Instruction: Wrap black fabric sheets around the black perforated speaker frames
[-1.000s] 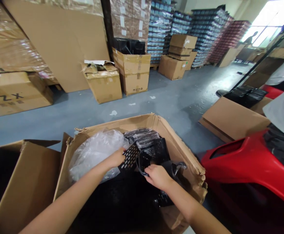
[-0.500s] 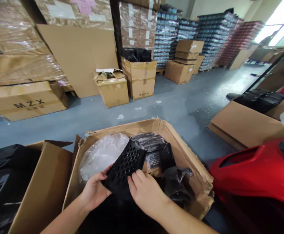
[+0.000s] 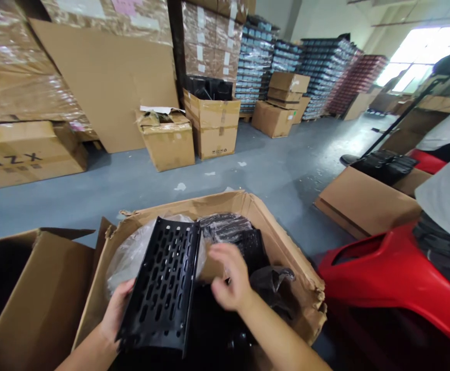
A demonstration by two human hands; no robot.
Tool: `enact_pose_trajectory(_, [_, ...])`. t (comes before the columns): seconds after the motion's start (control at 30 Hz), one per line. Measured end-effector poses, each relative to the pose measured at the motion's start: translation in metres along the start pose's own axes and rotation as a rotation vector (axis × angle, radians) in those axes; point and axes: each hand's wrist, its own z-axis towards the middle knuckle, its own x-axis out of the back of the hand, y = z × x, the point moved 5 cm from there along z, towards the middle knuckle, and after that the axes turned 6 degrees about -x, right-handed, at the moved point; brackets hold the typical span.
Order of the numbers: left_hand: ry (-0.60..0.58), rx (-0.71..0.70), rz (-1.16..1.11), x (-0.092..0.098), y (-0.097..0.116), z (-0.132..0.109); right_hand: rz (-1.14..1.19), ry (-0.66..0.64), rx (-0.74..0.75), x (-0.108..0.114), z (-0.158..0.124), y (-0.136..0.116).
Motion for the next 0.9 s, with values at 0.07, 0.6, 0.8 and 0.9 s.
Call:
enact_pose_trajectory(0.07, [0.012,-0.037,0.072,-0.004,0.007,-0.002,-0.252,-0.099,-0.515,-0.016,0.01,0.06])
enact_pose_trajectory(0.6, [0.088,0.138,0.019,-0.021,-0.002,0.0,-0.44,-0.353,-0.385,0.003,0.027,0.064])
enact_pose_trajectory(0.8, [-0.092,0.151,0.024,-0.025,-0.01,0.004,-0.288,-0.202,0.562,0.029,-0.003,-0.064])
enact_pose_trajectory(0.9, [-0.116,0.098,0.025,-0.02,-0.009,0.006,-0.196,-0.25,0.556,0.031,-0.001,-0.072])
